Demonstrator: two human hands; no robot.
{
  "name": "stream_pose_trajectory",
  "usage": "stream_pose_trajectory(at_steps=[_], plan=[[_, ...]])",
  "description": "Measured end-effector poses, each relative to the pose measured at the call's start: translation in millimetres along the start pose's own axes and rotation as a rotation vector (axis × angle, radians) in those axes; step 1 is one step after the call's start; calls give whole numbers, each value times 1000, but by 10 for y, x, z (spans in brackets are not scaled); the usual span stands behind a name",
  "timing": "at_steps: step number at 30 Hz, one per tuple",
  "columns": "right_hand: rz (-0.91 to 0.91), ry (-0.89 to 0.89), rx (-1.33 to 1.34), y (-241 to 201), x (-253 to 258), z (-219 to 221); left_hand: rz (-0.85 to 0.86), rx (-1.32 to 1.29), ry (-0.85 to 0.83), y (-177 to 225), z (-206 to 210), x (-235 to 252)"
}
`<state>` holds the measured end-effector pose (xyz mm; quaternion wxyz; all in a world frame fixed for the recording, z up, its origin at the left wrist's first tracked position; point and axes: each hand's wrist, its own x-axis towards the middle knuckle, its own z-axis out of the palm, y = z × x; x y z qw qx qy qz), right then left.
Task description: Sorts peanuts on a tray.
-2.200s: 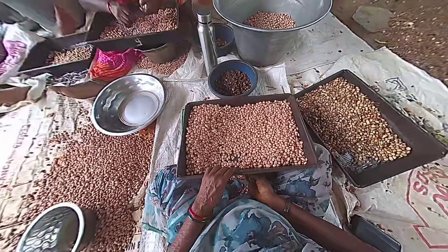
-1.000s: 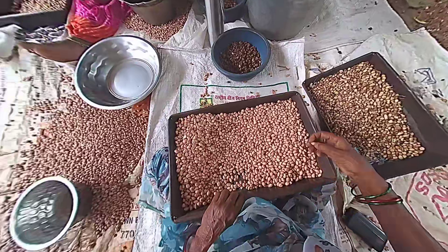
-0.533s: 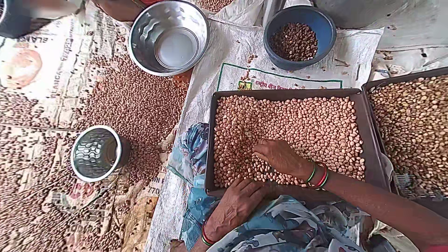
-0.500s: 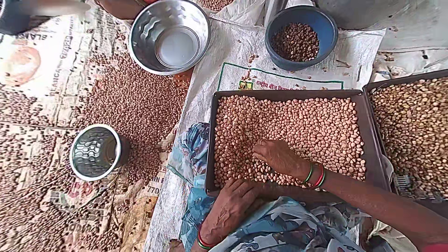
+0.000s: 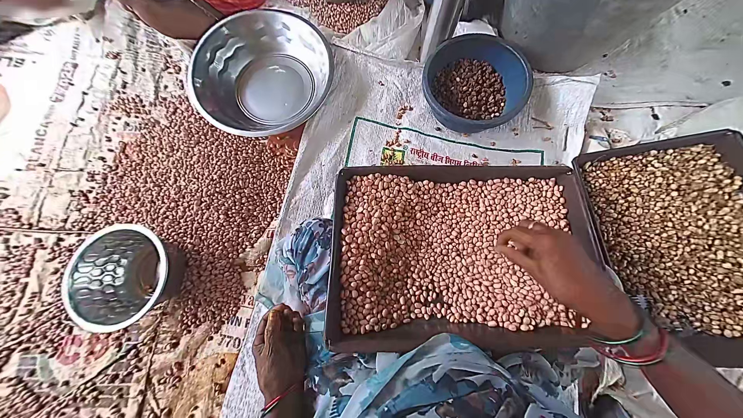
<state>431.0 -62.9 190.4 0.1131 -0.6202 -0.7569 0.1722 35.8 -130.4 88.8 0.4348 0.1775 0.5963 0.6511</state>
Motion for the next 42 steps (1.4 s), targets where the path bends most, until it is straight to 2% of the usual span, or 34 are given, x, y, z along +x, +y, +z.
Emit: stream_pose_trajectory(at_steps=[1, 3, 4, 6, 8, 9, 12, 13, 15, 17, 18, 19, 20, 22, 23, 25, 26, 27, 29, 31, 33, 35, 38, 40, 42], plan=[[76, 126, -120, 237, -16, -186, -35, -12, 25, -14, -39, 13], [240, 179, -213, 581, 16, -439, -65, 8, 53, -52, -25, 13], [219, 178, -204, 637, 51, -450, -53, 68, 62, -72, 26, 2], [-18, 160, -62, 545, 184, -210, 25, 253, 41, -93, 118, -26], [-242, 68, 143, 326, 422, 223, 93, 353, -12, -112, 126, -16], [-275, 22, 213, 191, 556, 443, 111, 368, -33, -118, 113, -7], [-142, -82, 401, -354, 838, 798, 132, 374, -78, -130, 49, -16], [-163, -106, 414, -455, 844, 876, 143, 370, -85, -146, 24, -19], [-378, -247, 388, -397, 746, 1026, 150, 376, -87, -165, -28, -28], [-541, -538, 239, -214, 560, 891, 143, 376, -84, -164, -56, -23], [-509, -663, 106, -138, 469, 699, 141, 362, -86, -176, -66, -7], [-414, -709, -35, -62, 379, 489, 139, 342, -92, -198, -82, 14], [-307, -647, -142, 31, 290, 315, 141, 322, -96, -224, -99, 34], [-195, -326, -235, 186, 163, 102, 158, 274, -111, -274, -133, 78], [-169, -205, -257, 176, 139, 55, 163, 256, -114, -293, -142, 101], [-233, -84, -180, 24, 108, 158, 160, 268, -102, -291, -137, 124], [-294, -103, -70, -105, 99, 298, 154, 283, -104, -284, -138, 129], [-344, -197, 75, -263, 90, 450, 151, 295, -110, -285, -148, 138], [-440, -473, 326, -541, 89, 747, 137, 299, -122, -285, -170, 154], [-555, -551, 403, -634, 46, 982, 108, 275, -127, -297, -212, 154], [-569, -560, 352, -515, -2, 945, 85, 236, -131, -294, -250, 165], [-431, -459, 313, -218, -30, 668, 81, 206, -131, -302, -262, 193], [-143, 17, 147, 261, -74, 273, 89, 212, -139, -325, -277, 205], [-29, 110, 88, 429, -108, 160, 97, 210, -148, -329, -271, 221], [1, 106, 28, 485, -169, 245, 97, 187, -147, -330, -257, 230]])
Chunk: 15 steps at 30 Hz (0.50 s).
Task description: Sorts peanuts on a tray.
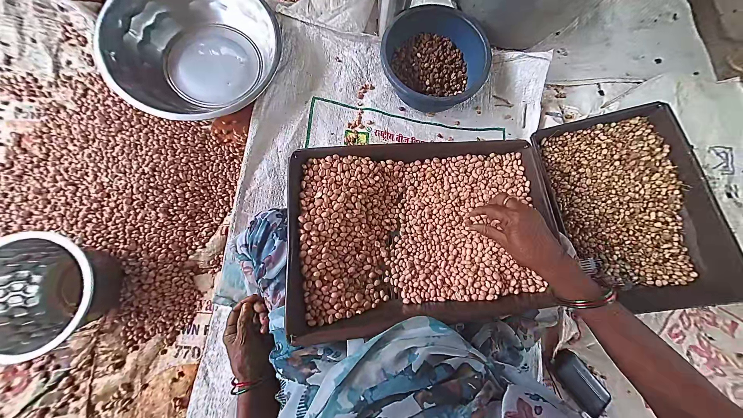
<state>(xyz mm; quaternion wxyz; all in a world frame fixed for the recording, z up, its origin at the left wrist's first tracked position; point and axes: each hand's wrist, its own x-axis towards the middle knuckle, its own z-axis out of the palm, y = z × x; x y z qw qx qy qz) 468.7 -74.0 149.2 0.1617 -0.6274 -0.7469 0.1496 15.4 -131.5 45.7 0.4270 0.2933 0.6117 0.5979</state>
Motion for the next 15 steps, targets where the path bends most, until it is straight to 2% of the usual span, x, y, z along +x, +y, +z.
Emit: stream_pose_trajectory(at_steps=[3, 5, 7, 8, 11, 13, 15], plan=[[28, 40, 57, 83, -72, 141, -24, 6, 12, 25, 20, 24], [93, 86, 291, 173, -55, 52, -39, 17, 16, 27, 12, 15], [170, 47, 518, 285, -17, -70, -49, 27, 21, 38, 3, 11], [196, 23, 534, 307, -1, -129, -53, 31, 23, 40, 6, 16], [119, 15, 224, 197, 52, -156, -49, 23, 26, 17, 2, 16], [33, 33, 55, 110, 49, -10, -29, 19, 14, -12, -36, 21], [17, -28, -58, 63, 47, 111, -23, 17, 6, -20, -33, 24]])
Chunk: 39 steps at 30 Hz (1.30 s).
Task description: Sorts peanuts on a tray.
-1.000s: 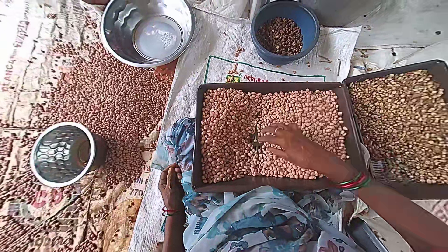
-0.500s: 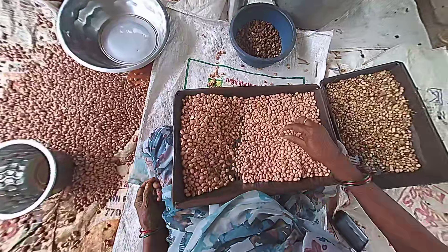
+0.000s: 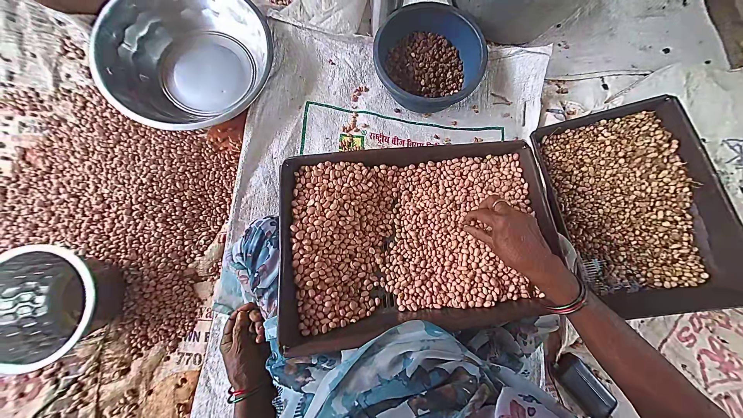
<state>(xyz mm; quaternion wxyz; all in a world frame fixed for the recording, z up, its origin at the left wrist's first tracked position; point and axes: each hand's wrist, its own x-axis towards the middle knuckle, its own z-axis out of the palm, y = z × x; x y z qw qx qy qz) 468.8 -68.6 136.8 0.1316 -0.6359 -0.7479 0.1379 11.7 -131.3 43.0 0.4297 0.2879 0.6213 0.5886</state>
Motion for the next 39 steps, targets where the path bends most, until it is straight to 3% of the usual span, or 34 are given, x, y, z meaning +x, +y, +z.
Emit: stream_pose_trajectory(at_steps=[5, 9, 11, 16, 19, 22, 25, 31, 33, 37, 39], plan=[[26, -276, -60, -61, 342, -249, -13, 22, 17, 44, 31, -9], [124, 30, 8, 31, 909, -991, -22, 26, 14, -21, -39, 4], [101, 70, 17, 176, 974, -1160, -10, 15, 12, -30, -51, 4], [50, -286, -21, 385, 698, -672, -6, 37, 17, 6, 9, 1], [84, -205, 14, 380, 488, -478, -28, 22, 34, 21, 4, 9], [231, -77, 403, 434, 321, -583, -38, 17, 33, 14, -6, 15], [277, -105, 734, 433, 112, -566, -21, 20, 19, 1, -22, 24], [4, -44, 133, 229, -212, -135, -31, 33, 14, 15, 2, 17], [58, -20, 305, 266, -176, -144, -33, 17, 15, 12, 2, 20], [192, -101, 1200, 372, -8, -215, -27, 4, 18, 23, 4, 8], [269, -71, 1317, 297, 156, -168, -19, 10, 15, 14, 19, 3]])
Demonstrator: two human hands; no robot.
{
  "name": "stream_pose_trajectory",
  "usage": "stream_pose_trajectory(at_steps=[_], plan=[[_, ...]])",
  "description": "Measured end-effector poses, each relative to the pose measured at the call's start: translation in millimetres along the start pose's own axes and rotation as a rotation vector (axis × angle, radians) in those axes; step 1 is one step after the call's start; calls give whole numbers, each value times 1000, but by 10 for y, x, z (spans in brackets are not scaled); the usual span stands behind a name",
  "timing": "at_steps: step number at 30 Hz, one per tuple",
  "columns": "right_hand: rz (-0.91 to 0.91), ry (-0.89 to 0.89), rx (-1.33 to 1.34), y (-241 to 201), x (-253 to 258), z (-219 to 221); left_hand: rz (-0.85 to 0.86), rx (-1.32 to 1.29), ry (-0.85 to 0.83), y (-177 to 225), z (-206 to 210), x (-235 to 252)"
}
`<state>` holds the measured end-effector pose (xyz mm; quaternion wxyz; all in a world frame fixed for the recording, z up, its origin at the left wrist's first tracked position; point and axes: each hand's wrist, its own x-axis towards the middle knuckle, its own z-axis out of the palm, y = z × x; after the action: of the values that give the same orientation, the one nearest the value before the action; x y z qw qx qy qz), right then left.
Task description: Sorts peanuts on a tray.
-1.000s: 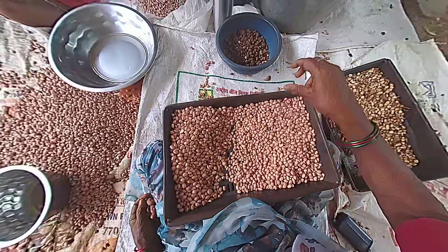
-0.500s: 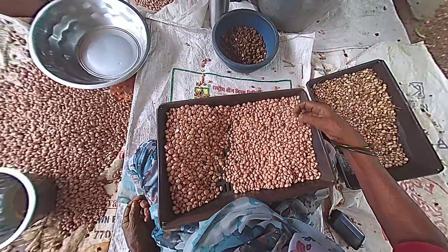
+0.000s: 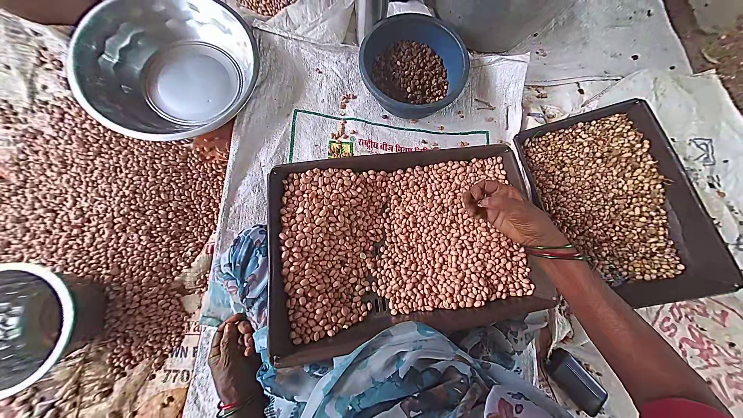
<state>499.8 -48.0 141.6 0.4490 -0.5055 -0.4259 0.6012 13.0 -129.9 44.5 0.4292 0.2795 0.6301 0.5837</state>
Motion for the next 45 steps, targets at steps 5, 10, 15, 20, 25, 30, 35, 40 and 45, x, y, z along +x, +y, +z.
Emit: stream_pose_trajectory(at_steps=[5, 10, 15, 20, 25, 30, 35, 40, 45], plan=[[-140, 101, -1069, 2, 99, 363, 5, -6, -10, -2, -27, -1], [-249, 240, -1255, -210, -98, 237, 0, -37, -11, 22, 7, -5], [-35, 603, -1455, -724, -529, -414, -9, -46, 0, 24, 0, 7], [-265, -34, -1191, -277, -599, 91, -12, -33, -5, 15, 1, 7], [-92, -494, -1079, 65, -686, 632, 12, -54, -14, 0, -7, 1], [-247, -517, -1212, 190, -726, 684, 22, -45, -21, 17, 9, 3], [-311, -264, -1349, -50, -329, 495, -52, -122, 57, 36, -61, -105], [-226, -56, -1145, 124, 716, 703, -38, 43, 166, -134, -303, -278], [-282, -213, -877, 437, 862, 1267, -161, 461, 127, -449, -714, -607]])
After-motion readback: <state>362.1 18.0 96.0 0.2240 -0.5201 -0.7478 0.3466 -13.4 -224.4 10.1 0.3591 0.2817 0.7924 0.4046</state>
